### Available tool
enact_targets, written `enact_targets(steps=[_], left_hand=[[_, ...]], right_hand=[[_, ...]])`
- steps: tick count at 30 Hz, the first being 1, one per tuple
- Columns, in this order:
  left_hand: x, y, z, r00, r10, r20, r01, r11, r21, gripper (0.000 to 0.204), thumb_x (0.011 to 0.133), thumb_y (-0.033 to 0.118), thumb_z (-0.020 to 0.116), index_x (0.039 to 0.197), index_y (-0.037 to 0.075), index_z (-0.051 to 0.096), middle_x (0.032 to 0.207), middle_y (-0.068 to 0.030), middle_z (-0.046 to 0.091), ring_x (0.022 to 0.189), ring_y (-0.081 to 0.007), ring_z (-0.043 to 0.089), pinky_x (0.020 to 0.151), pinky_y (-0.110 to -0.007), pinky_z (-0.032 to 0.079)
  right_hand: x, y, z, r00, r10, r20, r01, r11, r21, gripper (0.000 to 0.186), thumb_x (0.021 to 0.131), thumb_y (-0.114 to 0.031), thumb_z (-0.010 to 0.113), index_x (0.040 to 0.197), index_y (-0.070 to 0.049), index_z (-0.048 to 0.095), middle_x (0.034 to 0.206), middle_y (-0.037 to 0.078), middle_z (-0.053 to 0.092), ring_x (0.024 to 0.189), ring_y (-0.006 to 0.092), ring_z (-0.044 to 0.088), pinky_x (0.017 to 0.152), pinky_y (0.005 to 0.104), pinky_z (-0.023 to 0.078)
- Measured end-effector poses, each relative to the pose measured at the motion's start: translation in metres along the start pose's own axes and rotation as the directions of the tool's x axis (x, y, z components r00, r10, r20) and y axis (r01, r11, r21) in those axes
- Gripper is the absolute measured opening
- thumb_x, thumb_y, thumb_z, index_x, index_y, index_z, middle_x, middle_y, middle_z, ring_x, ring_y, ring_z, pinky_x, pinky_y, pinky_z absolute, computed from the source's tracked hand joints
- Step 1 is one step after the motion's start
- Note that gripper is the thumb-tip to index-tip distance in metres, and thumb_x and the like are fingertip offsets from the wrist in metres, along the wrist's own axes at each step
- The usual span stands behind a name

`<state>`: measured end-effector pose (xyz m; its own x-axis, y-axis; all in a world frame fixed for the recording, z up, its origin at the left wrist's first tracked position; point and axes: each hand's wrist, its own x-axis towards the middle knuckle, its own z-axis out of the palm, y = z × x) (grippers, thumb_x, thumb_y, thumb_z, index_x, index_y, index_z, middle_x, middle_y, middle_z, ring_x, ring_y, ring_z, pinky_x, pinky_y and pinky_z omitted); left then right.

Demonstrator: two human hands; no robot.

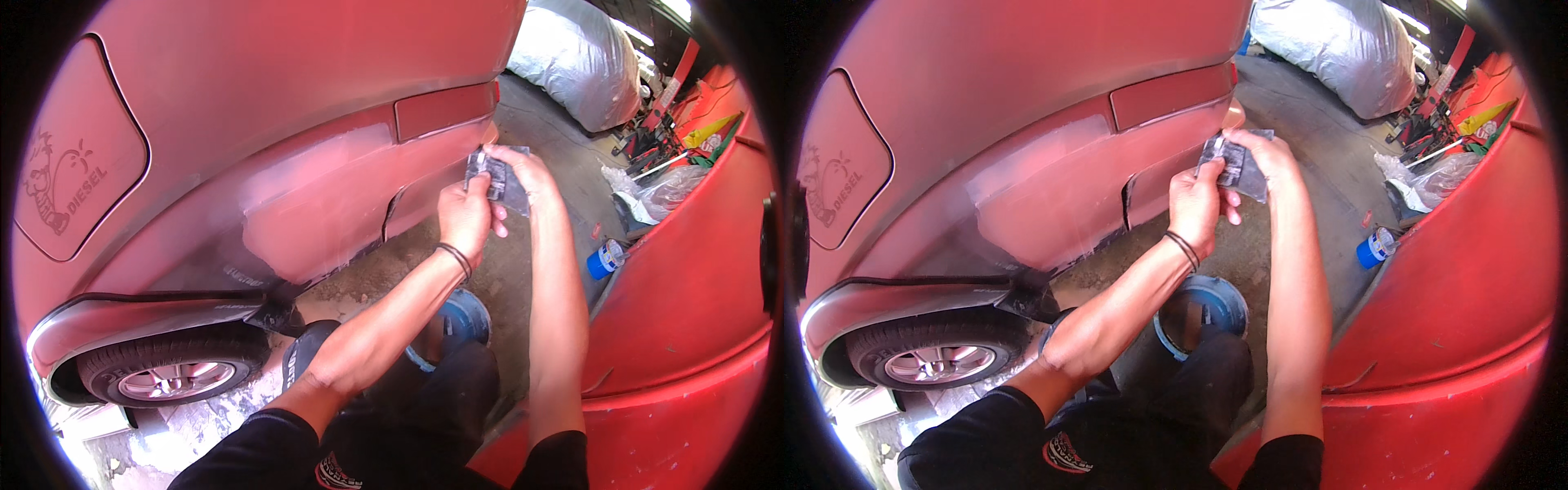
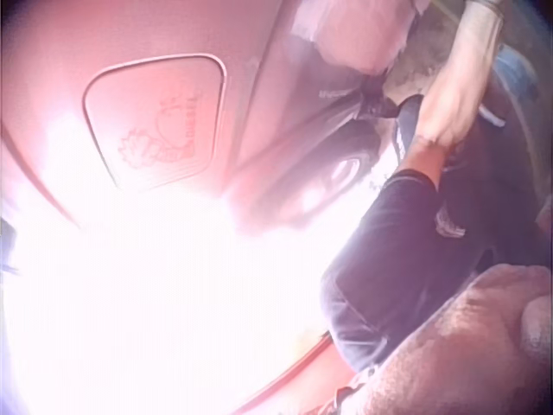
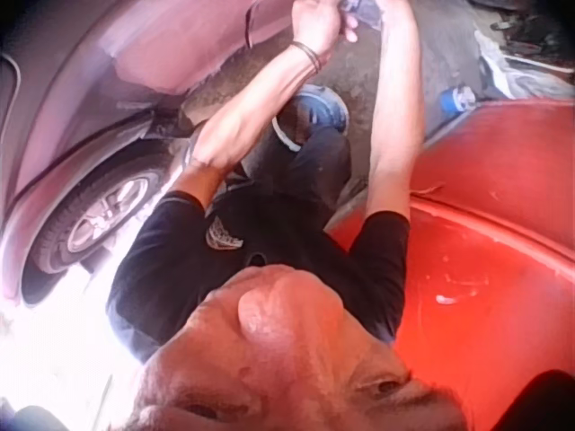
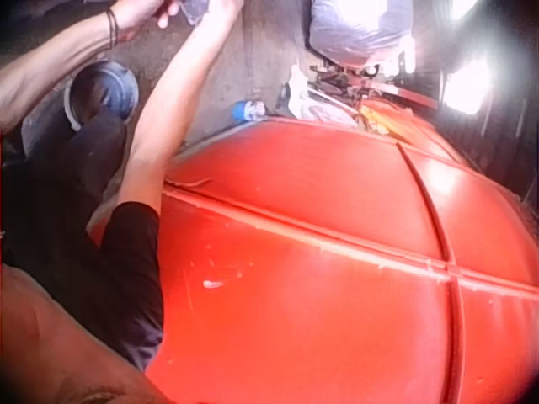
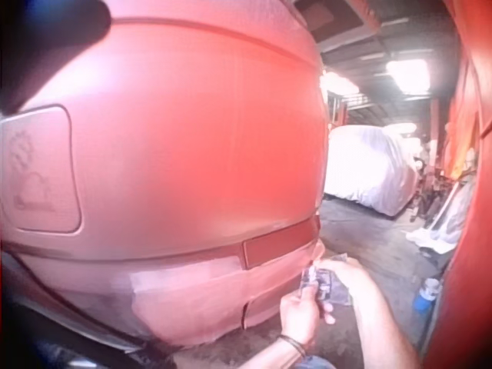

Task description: The person performs wet sanding on the red rear panel of a vehicle, using a sanding block dipped in a bucket of water. They alternate between scrubbing the body filler area and rinsing the block in the water.

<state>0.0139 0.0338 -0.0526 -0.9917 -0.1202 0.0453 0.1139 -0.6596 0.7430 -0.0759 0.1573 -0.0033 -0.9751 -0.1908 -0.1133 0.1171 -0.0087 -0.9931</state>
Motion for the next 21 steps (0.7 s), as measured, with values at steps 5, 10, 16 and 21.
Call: enact_targets(steps=[5,10,16,21], left_hand=[[0.009,0.006,-0.006,0.998,-0.06,-0.009,0.06,0.998,-0.005,0.036,0.103,0.029,0.057,0.078,0.004,0.062,0.054,-0.006,0.054,0.037,-0.0166,0.048,0.037,-0.032,0.041],[-0.003,0.013,-0.028,0.996,-0.088,0.023,0.087,0.994,0.067,0.04,0.103,0.033,0.058,0.076,0.005,0.06,0.053,-0.0049,0.052,0.036,-0.0162,0.045,0.036,-0.032,0.034],[-0.071,0.05,-0.074,0.997,-0.033,0.07,0.014,0.967,0.255,0.046,0.104,0.035,0.058,0.07,0.005,0.061,0.05,-0.0031,0.051,0.037,-0.0122,0.045,0.036,-0.029,0.033],[-0.033,0.047,-0.063,0.969,-0.148,0.199,0.08,0.946,0.314,0.039,0.102,0.033,0.06,0.074,0.005,0.06,0.05,0.0005,0.043,0.038,-0.0108,0.038,0.04,-0.029,0.034]], right_hand=[[0.001,0.003,0.007,0.982,0.076,0.17,-0.092,0.992,0.089,0.024,0.095,-0.027,0.073,0.096,-0.003,0.069,0.081,0.012,0.073,0.061,0.027,0.069,0.056,0.0418,0.057],[-0.012,0.025,0.027,1.0,-0.004,0.001,0.004,0.978,0.208,0.022,0.092,-0.024,0.077,0.098,-0.004,0.072,0.084,0.009,0.074,0.067,0.0232,0.071,0.061,0.039,0.059],[-0.085,0.047,0.085,0.996,-0.054,-0.077,0.077,0.944,0.322,0.024,0.093,-0.025,0.077,0.106,-0.006,0.072,0.092,0.007,0.075,0.079,0.0202,0.074,0.074,0.0356,0.061],[-0.102,0.044,0.07,0.999,-0.034,-0.036,0.049,0.817,0.575,0.028,0.099,-0.034,0.07,0.115,-0.011,0.07,0.101,0.004,0.076,0.094,0.019,0.073,0.083,0.0419,0.06]])
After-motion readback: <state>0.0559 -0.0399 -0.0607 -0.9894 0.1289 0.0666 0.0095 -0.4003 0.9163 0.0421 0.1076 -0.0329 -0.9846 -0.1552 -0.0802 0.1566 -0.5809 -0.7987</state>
